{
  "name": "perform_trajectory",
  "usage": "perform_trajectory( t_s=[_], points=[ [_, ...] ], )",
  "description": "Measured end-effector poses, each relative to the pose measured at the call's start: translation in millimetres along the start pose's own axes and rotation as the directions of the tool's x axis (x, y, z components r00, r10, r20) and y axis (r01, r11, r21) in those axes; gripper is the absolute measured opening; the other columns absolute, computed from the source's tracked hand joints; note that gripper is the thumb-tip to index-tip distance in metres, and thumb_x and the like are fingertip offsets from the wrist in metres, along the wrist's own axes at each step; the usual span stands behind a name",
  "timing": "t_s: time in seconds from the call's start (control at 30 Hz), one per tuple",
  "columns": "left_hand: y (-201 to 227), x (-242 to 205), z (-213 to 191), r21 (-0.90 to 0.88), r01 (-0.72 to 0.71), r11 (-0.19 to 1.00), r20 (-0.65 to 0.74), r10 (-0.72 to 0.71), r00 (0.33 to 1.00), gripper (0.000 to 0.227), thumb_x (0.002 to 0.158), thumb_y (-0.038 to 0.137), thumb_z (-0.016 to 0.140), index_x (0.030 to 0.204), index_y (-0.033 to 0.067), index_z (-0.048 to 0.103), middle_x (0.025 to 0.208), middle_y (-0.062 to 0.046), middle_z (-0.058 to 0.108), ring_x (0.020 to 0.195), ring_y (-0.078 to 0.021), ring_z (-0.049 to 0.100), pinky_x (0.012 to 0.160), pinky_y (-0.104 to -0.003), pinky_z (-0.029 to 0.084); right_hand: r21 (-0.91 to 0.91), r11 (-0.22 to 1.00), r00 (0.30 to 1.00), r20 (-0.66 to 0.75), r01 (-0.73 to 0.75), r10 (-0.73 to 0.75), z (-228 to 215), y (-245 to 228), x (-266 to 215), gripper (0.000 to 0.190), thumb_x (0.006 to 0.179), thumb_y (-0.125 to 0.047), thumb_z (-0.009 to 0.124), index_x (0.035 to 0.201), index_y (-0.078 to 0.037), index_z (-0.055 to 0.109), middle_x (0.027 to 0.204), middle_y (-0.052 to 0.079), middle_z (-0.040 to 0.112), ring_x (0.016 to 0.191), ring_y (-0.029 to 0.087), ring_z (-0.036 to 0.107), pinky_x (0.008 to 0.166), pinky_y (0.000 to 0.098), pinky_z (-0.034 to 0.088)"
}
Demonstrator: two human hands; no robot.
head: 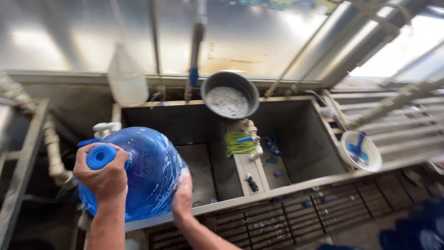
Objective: The person picks up large blue water jugs and scrubs their exterior surfaces with a soapy cloth at a stainless steel sink. They rinse the jugs under running water and place them into the sink basin or on the floor among other jugs.
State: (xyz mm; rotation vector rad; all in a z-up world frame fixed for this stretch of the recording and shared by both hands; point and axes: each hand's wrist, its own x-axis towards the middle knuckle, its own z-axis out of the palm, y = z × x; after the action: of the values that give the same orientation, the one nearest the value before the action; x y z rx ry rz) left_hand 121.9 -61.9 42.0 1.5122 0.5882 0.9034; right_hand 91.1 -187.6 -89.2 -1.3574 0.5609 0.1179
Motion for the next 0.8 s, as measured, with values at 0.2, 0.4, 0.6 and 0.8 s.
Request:
perform_trajectory(
  t_s=[0.2,0.4,0.6,0.8],
  points=[
    [27,-31,33,0.103,-0.21,0.972,0.461,0.14,0.876,0.031,0.069,0.009,0.081,0.094,0.0118,0.063,0.088,-0.002,0.069,0.079,-0.0164,0.064,0.08,-0.032,0.055,-0.306,0.838,0.886,0.046,0.451,-0.461,-45,-52,80,0.049,0.098,-0.034,0.042,0.132,-0.007,0.065,0.135,0.01,0.069,0.129,0.024,0.061,0.113,0.0317,0.041],
    [44,-70,51,-0.122,-0.237,0.964,0.834,0.229,0.501,0.027,0.064,0.008,0.078,0.088,0.012,0.067,0.088,-0.001,0.074,0.082,-0.017,0.07,0.083,-0.032,0.057,-0.554,0.755,0.925,0.083,0.352,-0.37,-95,-136,64,0.047,0.098,-0.04,0.04,0.125,-0.015,0.07,0.13,0.005,0.072,0.124,0.024,0.064,0.107,0.033,0.043],
    [18,-86,105,0.044,-0.201,0.979,0.646,0.126,0.753,0.032,0.064,0.017,0.08,0.091,0.0132,0.064,0.085,0.0,0.064,0.074,-0.0168,0.06,0.074,-0.031,0.051,-0.667,0.364,0.585,0.134,0.65,-0.8,-63,-79,-43,0.053,0.107,-0.021,0.036,0.152,0.007,0.037,0.16,0.031,0.034,0.152,0.052,0.014,0.122,0.0594,0.013],
    [19,-100,99,0.103,-0.22,0.97,0.765,0.064,0.641,0.024,0.072,0.023,0.083,0.087,0.0148,0.067,0.083,0.001,0.069,0.076,-0.0151,0.063,0.081,-0.03,0.051,-0.745,0.369,0.658,0.122,0.555,-0.743,-87,-62,19,0.061,0.095,-0.023,0.038,0.152,-0.003,0.044,0.16,0.017,0.042,0.152,0.041,0.026,0.122,0.0538,0.016]
  ],
)
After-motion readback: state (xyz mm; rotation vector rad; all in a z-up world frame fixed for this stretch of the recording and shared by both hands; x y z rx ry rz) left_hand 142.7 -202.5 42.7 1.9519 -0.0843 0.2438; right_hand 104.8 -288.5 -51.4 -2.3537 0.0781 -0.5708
